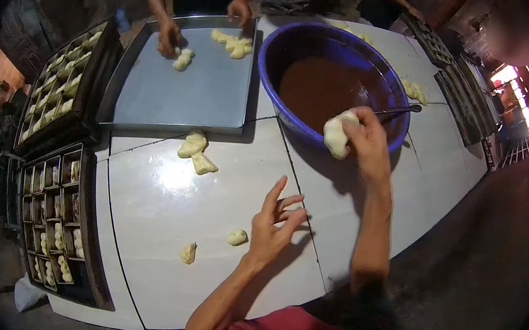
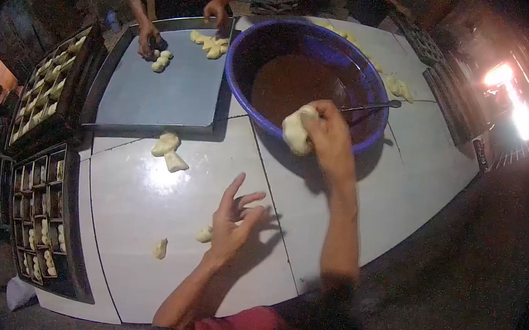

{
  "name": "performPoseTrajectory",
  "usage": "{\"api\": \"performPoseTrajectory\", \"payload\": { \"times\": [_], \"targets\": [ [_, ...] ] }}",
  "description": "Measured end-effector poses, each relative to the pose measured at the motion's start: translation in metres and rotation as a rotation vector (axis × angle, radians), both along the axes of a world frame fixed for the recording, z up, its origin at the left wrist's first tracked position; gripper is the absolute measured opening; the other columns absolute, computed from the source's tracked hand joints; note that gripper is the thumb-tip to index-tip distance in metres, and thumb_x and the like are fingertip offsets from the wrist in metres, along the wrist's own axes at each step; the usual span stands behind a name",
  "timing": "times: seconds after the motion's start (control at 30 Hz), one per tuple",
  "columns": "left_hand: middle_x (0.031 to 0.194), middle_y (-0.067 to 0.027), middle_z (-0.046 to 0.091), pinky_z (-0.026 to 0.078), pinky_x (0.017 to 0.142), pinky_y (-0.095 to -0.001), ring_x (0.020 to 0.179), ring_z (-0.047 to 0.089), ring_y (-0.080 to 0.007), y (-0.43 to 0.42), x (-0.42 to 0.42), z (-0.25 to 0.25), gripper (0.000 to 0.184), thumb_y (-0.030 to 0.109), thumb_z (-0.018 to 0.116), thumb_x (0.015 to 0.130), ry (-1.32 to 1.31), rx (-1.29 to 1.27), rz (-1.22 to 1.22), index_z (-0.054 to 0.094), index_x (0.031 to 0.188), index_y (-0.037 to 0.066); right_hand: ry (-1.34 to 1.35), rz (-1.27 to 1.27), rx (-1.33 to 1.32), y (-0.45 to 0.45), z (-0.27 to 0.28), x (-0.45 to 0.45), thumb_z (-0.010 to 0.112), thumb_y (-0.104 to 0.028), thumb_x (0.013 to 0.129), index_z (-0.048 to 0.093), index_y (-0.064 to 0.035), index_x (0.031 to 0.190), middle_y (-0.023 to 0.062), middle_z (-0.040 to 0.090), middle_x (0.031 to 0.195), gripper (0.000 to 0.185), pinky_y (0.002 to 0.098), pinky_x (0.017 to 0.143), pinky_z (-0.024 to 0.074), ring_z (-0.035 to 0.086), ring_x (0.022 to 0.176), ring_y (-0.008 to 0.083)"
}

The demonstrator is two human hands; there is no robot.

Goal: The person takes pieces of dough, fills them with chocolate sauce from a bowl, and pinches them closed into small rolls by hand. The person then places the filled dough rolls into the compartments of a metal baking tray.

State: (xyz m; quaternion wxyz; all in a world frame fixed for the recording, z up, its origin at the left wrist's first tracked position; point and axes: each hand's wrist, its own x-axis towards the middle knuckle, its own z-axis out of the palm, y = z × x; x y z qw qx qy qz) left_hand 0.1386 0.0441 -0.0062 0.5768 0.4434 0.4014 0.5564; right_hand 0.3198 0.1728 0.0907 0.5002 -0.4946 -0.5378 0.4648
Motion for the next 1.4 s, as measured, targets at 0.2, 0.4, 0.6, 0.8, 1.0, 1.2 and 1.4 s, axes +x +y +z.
{"api": "performPoseTrajectory", "payload": {
  "times": [0.2,0.4,0.6,0.8,1.0,1.2,1.4],
  "targets": [
    [0.108,-0.0139,0.070,0.055,0.081,-0.0296,0.092,0.068,-0.0177,0.002,-0.028,0.007,0.040,0.014,0.064,0.097,0.158,-0.158,0.061,0.054,0.134,0.000,-1.205,0.481,-0.048,0.105,-0.050,0.036,0.060,-0.019,0.088,0.062,-0.0023,0.096,0.0080,0.066,0.080,0.018,0.0346,0.060,0.0473,0.059,0.065,0.0195],
    [0.105,-0.0123,0.071,0.055,0.081,-0.0300,0.091,0.069,-0.0179,0.001,-0.038,0.004,0.033,0.019,0.064,0.097,0.207,-0.219,0.078,0.062,0.124,-0.001,-1.139,0.591,-0.179,0.093,-0.027,0.020,0.062,-0.026,0.086,0.068,-0.0036,0.103,0.0150,0.070,0.096,0.029,0.0417,0.079,0.0498,0.066,0.088,0.0285],
    [0.112,-0.0120,0.069,0.055,0.082,-0.0284,0.094,0.069,-0.0181,0.018,-0.024,0.008,0.031,0.017,0.063,0.098,0.163,-0.129,-0.019,0.063,0.122,-0.001,-0.051,0.323,-0.248,0.066,-0.010,0.021,0.059,-0.019,0.098,0.059,-0.0066,0.099,0.0013,0.064,0.084,0.013,0.0229,0.063,0.0505,0.064,0.075,0.0091],
    [0.124,-0.0089,0.062,0.050,0.096,-0.0386,0.111,0.061,-0.0192,0.043,0.002,0.031,0.045,0.035,0.052,0.103,-0.204,-0.176,-0.116,0.058,0.132,0.002,0.520,0.204,-0.187,0.001,-0.012,-0.026,0.059,-0.016,0.099,0.055,-0.0081,0.109,0.0042,0.066,0.089,0.013,0.0229,0.061,0.0568,0.068,0.075,0.0111],
    [0.114,-0.0073,0.066,0.049,0.098,-0.0395,0.106,0.063,-0.0175,0.032,-0.022,0.011,0.038,0.033,0.055,0.102,-0.522,-0.297,-0.075,0.060,0.124,0.003,0.704,0.213,-0.260,-0.049,-0.048,-0.070,0.055,-0.010,0.100,0.053,-0.0067,0.116,0.0054,0.065,0.099,0.016,0.0245,0.074,0.0575,0.068,0.087,0.0120],
    [0.098,-0.0069,0.069,0.056,0.078,-0.0278,0.086,0.067,-0.0136,0.012,-0.075,0.002,0.026,0.021,0.068,0.095,-0.368,-0.339,0.256,0.067,0.109,-0.001,0.276,0.303,-0.086,-0.087,-0.077,-0.091,0.062,0.000,0.084,0.051,-0.0025,0.124,0.0070,0.058,0.116,0.042,0.0248,0.084,0.0486,0.056,0.101,0.0098],
    [0.101,-0.0093,0.071,0.055,0.073,-0.0234,0.085,0.066,-0.0113,-0.005,-0.084,0.015,0.029,0.016,0.070,0.094,-0.162,-0.211,0.402,0.070,0.114,-0.005,-0.317,0.063,0.411,-0.109,-0.090,-0.146,0.071,-0.001,0.085,0.066,-0.0023,0.114,0.0082,0.061,0.109,0.030,0.0300,0.079,0.0529,0.064,0.095,0.0187]
  ]
}}
